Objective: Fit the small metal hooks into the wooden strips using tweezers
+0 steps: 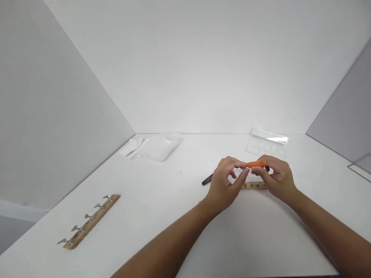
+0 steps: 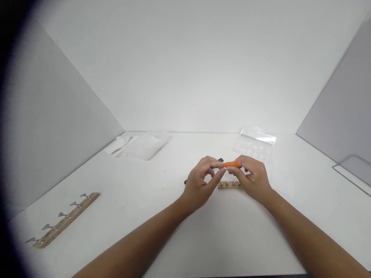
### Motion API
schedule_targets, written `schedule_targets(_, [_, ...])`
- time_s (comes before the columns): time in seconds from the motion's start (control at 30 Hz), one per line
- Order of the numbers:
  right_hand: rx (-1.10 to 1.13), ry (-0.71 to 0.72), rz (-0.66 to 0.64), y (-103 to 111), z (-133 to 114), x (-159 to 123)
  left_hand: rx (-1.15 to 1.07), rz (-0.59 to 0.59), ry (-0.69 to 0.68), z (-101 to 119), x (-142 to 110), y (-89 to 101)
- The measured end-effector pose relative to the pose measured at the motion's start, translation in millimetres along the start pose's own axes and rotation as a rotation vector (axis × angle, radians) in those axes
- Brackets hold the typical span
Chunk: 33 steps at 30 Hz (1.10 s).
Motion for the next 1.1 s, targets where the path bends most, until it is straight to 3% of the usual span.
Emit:
schedule_targets(0.13, [-0.031,0.174,0.042,4,-20,-3,-0.187,0.023,0.048,1,-1,2.2])
schedule_targets(0.3, [-0.142,0.240,0.068,5,-26,-6,-0.216,0.026,-0.050,9,0,6.0])
schedule_targets(0.43, [-0.125,0.203,0.083,7,-23,-5,-0.231,-0.010,-0.112,13,-1,3.3])
schedule_targets(0.67, [0.026,0.065,-0.006,2,-12,-1,-0.227,-0.048,-0.040,8,0,1.3])
schedule_targets(0.87, [0.135,-0.148,-0.119,-9,4,-4,-0.214,-0.054,0.051,7,-3,-0.7])
schedule_targets(1.1, [0.145,-0.137,-0.206,-21,3,-8,-0.232,-0.015,0.118,-1,-6,-0.6])
Point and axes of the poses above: each hand's wrist, its own x-axis towards the middle knuckle, its own y-axis out of the back of the hand, z = x × y, the point moved 10 cm from there along x, towards the middle knuckle, and after that the axes turned 3 degrees about -y, right-handed, at the moved point
